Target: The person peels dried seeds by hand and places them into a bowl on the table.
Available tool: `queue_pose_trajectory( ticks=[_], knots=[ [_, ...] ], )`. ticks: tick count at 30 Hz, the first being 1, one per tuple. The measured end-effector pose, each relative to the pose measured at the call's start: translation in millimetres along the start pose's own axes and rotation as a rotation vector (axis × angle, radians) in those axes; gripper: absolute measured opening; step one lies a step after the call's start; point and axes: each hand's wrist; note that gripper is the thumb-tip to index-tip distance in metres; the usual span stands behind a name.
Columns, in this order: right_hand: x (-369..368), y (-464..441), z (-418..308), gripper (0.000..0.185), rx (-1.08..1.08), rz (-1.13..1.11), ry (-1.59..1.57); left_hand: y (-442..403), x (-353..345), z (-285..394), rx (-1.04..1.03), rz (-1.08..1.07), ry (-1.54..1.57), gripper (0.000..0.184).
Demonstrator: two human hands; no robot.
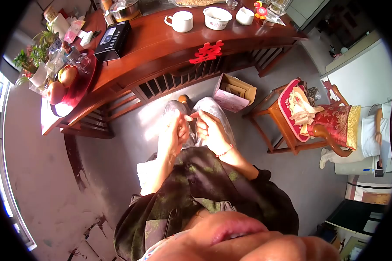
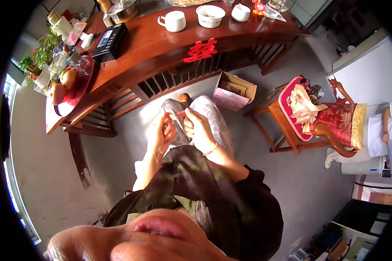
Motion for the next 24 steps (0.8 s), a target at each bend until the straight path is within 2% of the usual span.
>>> queue_pose_trajectory(
  ticks=[1,3,4,7,9,11,15,17,22,24],
  knots=[
    [-2.3,2.7,-3.0,0.022,0.002,-0.001,0.004,-2.5,0.1,0.6,-0.003,-0.003,0.002,0.041],
    [-9.7,8.8,-8.2,0.019,0.233,0.082,0.234,-6.3,3.5,-2.3,0.047,0.016,0.129,0.042],
    [-17.7,18.2,-19.6,0.014,0.24,0.12,0.38,-7.5,5.6,-4.5,0.048,0.0,0.123,0.043],
    [-21.1,19.2,-18.0,0.01,0.462,0.148,0.792,-6.1,6.2,-6.9,0.003,-0.016,0.047,0.047],
    [-25.6,21.7,-18.9,0.013,0.456,0.127,0.832,-3.5,3.9,-6.2,-0.008,-0.026,0.04,0.051],
    [-30.2,23.4,-18.0,0.017,0.609,0.165,1.073,0.2,-4.7,-2.8,0.011,0.105,-0.049,0.055],
    [-39.4,27.5,-20.0,0.022,0.599,0.152,1.324,6.0,4.0,-5.6,-0.089,0.064,-0.224,0.055],
    [-38.9,25.5,-16.3,0.022,0.629,0.138,1.307,13.4,-4.8,2.7,-0.11,0.069,-0.26,0.055],
    [-39.5,30.8,-19.3,0.017,0.697,0.139,1.339,21.0,-20.1,8.3,0.007,0.025,-0.238,0.053],
    [-42.8,36.3,-23.6,0.012,0.62,0.171,1.387,18.7,-21.5,3.4,0.02,0.029,-0.203,0.051]
  ],
)
Point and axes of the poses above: each hand's wrist, its own y-axis away from the middle knuckle, its own x-axis out of the back of the hand, z = x × y, and after that the axes turned 12 degrees about y, right-handed
